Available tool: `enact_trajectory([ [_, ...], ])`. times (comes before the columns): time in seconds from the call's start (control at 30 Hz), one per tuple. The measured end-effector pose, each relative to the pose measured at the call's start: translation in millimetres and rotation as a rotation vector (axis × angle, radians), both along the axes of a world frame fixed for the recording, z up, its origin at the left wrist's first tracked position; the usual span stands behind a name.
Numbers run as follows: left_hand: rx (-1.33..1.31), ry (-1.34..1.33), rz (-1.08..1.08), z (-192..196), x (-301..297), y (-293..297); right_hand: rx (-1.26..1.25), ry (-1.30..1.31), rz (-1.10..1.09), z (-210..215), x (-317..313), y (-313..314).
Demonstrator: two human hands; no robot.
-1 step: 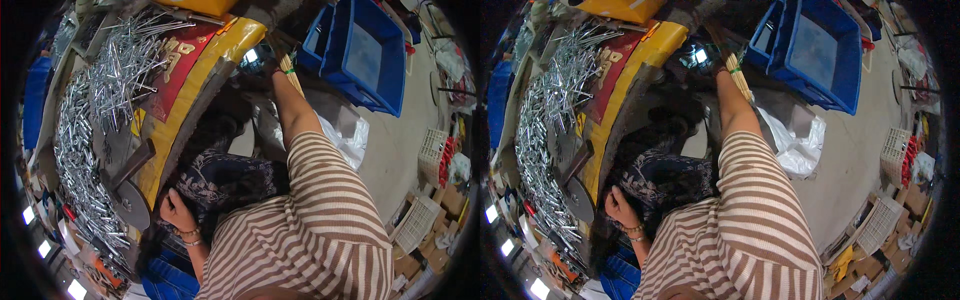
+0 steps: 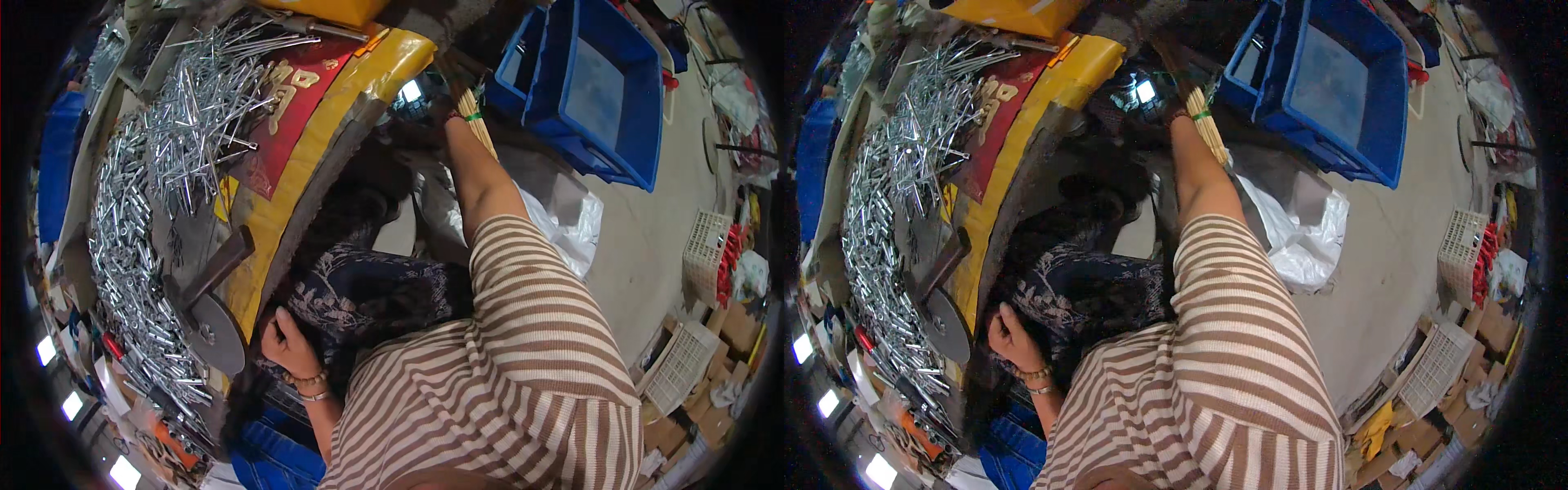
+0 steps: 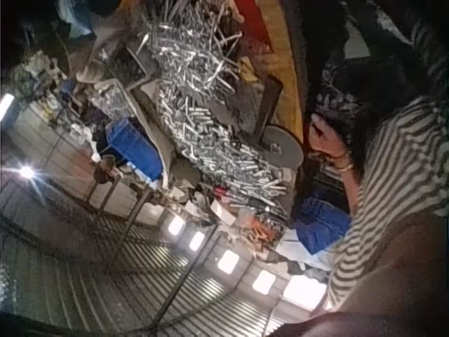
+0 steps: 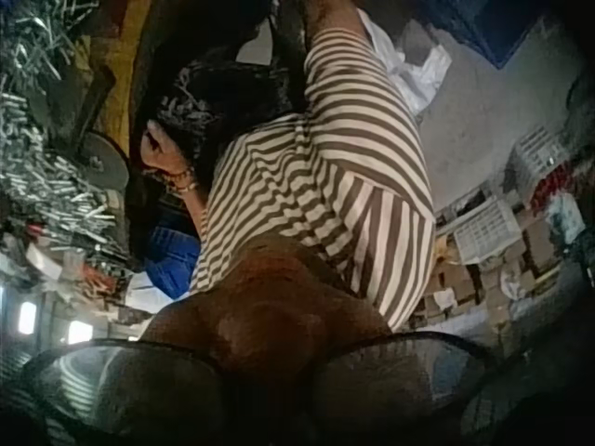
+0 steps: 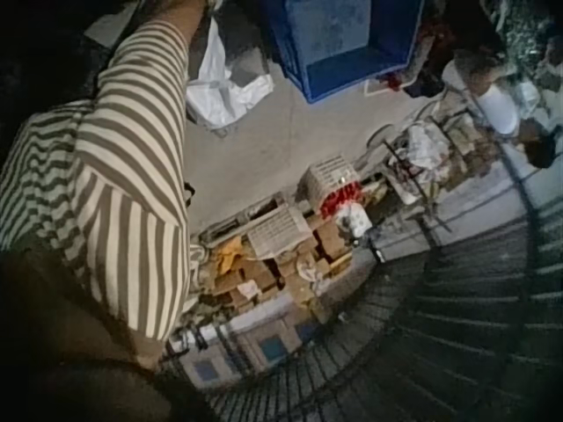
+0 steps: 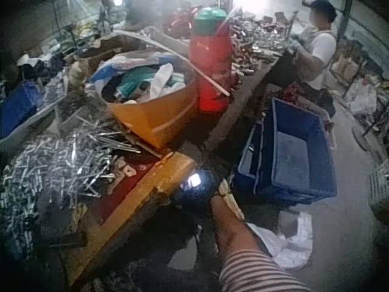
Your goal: Assembling metal components using a hammer and a fixture on a workbench.
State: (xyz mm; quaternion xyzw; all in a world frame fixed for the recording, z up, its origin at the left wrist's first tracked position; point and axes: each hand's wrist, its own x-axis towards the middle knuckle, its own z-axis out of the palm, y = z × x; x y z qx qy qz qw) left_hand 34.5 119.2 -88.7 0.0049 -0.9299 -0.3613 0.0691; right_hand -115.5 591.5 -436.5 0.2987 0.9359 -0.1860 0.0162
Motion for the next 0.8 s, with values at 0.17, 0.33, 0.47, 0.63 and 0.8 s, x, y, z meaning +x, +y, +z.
enact_trajectory([
  [0.17,0.008,-0.011,0.010,0.1,-0.8,0.6,0.008,-0.024,0.007,-3.3,-1.0,-3.1],
  [0.33,0.031,-0.033,0.015,0.0,1.0,-2.0,0.021,-0.043,0.012,-1.4,-13.1,-5.3],
  [0.47,0.070,-0.071,0.001,1.4,-1.3,1.9,0.033,-0.056,0.017,2.7,-8.7,-6.8],
  [0.63,-0.004,-0.064,0.119,-5.0,10.7,-21.4,0.058,0.139,0.519,94.5,-6.3,-93.9],
  [0.8,0.151,0.048,-0.023,-13.5,-13.4,1.7,0.096,0.032,0.439,94.0,17.5,-34.3],
])
